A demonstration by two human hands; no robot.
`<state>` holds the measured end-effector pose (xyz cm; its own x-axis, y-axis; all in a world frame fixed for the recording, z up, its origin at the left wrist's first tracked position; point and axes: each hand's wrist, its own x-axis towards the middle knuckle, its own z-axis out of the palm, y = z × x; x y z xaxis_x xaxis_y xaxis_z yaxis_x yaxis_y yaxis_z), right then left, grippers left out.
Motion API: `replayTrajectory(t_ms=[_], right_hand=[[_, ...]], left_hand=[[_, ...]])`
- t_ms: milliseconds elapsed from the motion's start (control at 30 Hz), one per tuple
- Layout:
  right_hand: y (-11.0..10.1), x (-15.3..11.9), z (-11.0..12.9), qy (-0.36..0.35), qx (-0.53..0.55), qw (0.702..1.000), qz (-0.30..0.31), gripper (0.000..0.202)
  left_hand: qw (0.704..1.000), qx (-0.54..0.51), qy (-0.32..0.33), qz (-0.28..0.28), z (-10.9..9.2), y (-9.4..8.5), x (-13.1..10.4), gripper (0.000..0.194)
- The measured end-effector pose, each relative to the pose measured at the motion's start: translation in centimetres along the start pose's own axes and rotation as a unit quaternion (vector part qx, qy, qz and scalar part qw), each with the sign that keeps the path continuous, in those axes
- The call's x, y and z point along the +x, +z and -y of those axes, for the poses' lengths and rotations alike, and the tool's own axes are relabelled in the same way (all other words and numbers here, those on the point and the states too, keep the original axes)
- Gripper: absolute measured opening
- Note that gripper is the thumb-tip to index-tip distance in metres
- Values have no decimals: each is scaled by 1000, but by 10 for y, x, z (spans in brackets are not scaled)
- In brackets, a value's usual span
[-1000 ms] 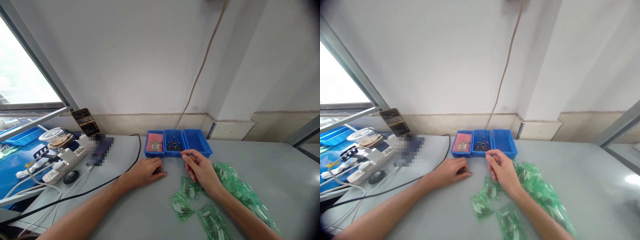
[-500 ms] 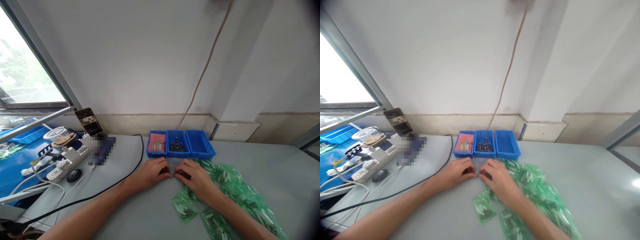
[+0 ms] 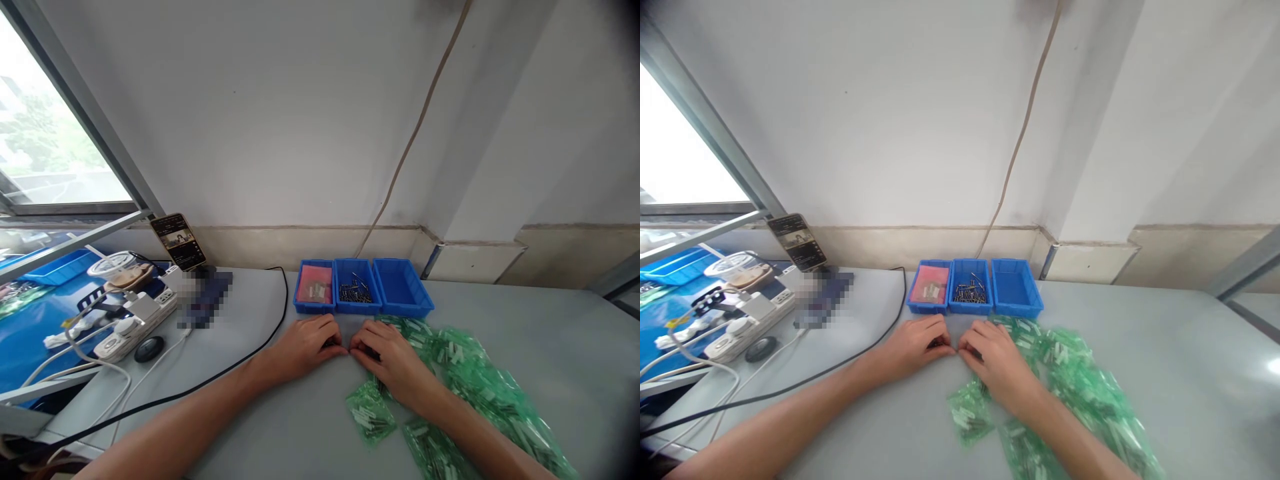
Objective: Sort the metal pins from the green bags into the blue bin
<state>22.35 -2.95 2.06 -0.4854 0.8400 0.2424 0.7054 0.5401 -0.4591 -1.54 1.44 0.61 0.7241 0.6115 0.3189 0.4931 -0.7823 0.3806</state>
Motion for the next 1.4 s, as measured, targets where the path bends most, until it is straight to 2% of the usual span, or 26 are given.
replayTrajectory(t_ms=[233,500,633,933,1133,1400], right_hand=[[2,0,1,10,-8,1000,5,13],[8,-1,-3,-26,-32,999,-6,15],[9,-1,-3,-48,-62,997,-19,17],[5,-2,-5,-14,-78,997,-16,17],[5,-4,-4,-12,-58,998,-28,11],[9,-3,-5,-18,-59,998,-28,19]], left_hand=[[1000,-22,8,2,3,2,-1,34],[999,-35,-3,14,3,0,-1,33],[999,-34,1,16,2,-2,0,30],[1000,-10,-7,25,-4,-8,0,10],[1000,-5,-5,28,-4,-8,1,12],[999,-15,-7,28,-3,-7,0,15]])
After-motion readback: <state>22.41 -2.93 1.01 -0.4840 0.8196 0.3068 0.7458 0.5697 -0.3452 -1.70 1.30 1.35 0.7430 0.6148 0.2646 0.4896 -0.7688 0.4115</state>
